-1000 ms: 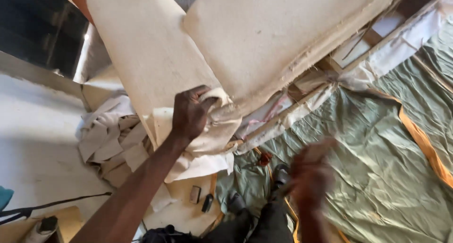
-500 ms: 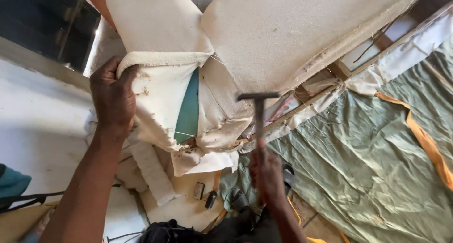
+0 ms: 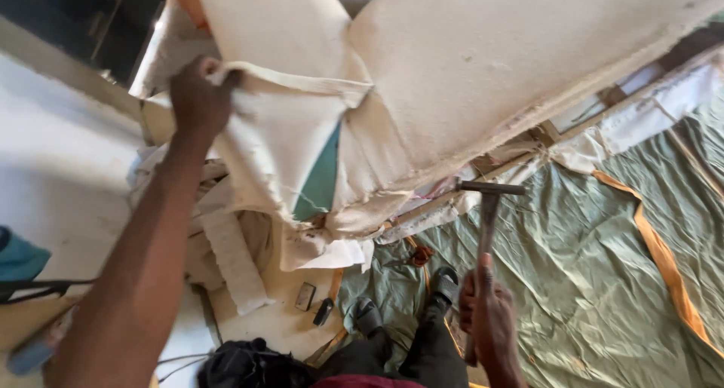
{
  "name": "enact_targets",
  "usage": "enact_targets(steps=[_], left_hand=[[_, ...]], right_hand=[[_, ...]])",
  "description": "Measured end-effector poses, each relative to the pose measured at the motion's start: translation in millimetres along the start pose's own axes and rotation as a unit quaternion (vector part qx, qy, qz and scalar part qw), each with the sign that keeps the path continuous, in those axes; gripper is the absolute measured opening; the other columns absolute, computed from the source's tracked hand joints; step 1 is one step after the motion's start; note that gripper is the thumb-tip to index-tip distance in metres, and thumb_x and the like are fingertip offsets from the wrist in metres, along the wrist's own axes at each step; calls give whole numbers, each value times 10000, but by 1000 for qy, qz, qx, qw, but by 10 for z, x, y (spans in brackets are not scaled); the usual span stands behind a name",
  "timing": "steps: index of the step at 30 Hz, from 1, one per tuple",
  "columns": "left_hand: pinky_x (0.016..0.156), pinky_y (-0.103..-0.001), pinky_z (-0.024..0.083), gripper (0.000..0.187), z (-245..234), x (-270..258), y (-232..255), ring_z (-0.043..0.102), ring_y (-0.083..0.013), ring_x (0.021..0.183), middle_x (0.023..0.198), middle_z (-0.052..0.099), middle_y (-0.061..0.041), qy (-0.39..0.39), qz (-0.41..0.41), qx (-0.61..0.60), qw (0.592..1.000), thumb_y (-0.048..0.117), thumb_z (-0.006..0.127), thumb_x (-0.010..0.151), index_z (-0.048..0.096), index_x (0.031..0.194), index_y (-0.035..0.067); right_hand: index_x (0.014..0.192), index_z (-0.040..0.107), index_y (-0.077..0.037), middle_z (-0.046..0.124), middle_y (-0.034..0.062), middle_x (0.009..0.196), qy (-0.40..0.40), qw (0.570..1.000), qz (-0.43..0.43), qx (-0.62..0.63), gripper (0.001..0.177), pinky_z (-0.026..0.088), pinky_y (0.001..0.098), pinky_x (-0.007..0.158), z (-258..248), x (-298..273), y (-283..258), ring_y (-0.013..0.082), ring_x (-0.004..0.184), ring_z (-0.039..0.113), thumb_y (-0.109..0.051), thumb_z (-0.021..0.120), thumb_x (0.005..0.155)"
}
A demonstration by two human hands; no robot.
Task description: Removing old fabric and staples from a furniture frame using a hammer and scissors
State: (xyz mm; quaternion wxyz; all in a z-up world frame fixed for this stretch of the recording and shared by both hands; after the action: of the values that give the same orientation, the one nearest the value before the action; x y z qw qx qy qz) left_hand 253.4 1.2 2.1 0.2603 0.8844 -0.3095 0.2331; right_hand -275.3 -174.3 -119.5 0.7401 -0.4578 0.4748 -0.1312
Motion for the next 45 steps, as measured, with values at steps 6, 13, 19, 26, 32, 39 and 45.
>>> enact_targets(steps=[6, 13, 19, 26, 32, 39, 45], left_hand=[[1062, -602, 414, 997, -720, -895, 940, 378, -482, 1395, 1506, 353, -315, -122, -208, -68, 968, 555, 785, 912, 271, 1530, -35], [886, -369, 550, 1000, -675, -2131, 1218, 635, -243, 1122, 1251, 613, -89, -251, -465, -232, 817, 711, 702, 582, 462, 1341, 107], [547, -362, 478, 434, -454, -2249, 995, 627, -163, 616, 783, 729, -48, -169, -313, -244, 902, 497, 709, 829, 711, 977, 89], [648, -342, 470, 142, -581, -2185, 1038, 569, -159, 749, 876, 691, -20, -93, -394, -338, 850, 215, 697, 837, 646, 932, 123], [628, -341, 473, 56, -176, -2286, 857, 584, -192, 691, 756, 614, -66, -40, -547, -532, 645, 36, 563, 807, 587, 819, 84], [557, -355, 315, 177, -8, -2206, 898, 375, -148, 656, 711, 416, -22, -27, -496, -552, 669, 151, 442, 897, 460, 722, 127], [637, -334, 480, 686, -231, -2035, 989, 591, -180, 776, 849, 678, -7, -190, -376, -422, 803, 527, 904, 550, 635, 1008, 92]], right_hand=[[613, 414, -148, 366, -9, 504, 28, 995, -33, -85, 658, 197, 325, 319, 119, -112, -422, 125, 390, 247, -613, 412, 1079], [650, 405, -146, 324, -16, 506, 19, 995, -49, -87, 604, 171, 311, 333, 407, -140, -501, 100, 393, 217, -570, 428, 1080], [611, 381, -145, 311, -13, 497, -7, 989, -35, -143, 627, 164, 303, 354, 854, -433, -622, 100, 393, 219, -581, 462, 1054], [637, 511, -125, 417, -14, 497, -59, 973, -84, -206, 560, 230, 299, 338, 1003, -526, -113, 113, 401, 309, -469, 480, 1077], [662, 580, -152, 524, -25, 517, -95, 915, -117, -374, 580, 300, 272, 381, 1374, -749, 52, 95, 407, 400, -622, 423, 963], [635, 550, -128, 494, -8, 515, -39, 918, -91, -384, 585, 284, 311, 479, 1387, -891, -128, 110, 462, 412, -601, 483, 973], [809, 680, -138, 604, 3, 575, 19, 899, -184, -396, 509, 370, 275, 341, 1166, -478, -432, 104, 402, 478, -547, 441, 995]])
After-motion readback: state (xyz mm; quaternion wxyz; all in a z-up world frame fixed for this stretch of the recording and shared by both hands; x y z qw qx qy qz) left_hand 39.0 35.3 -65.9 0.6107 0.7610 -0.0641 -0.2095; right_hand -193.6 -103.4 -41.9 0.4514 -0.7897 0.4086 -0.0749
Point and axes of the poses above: each hand's wrist, its own x-axis towards the middle knuckle, its own z-axis out of the palm, y = z × x, the point moved 2 cm from there along x, towards the middle knuckle
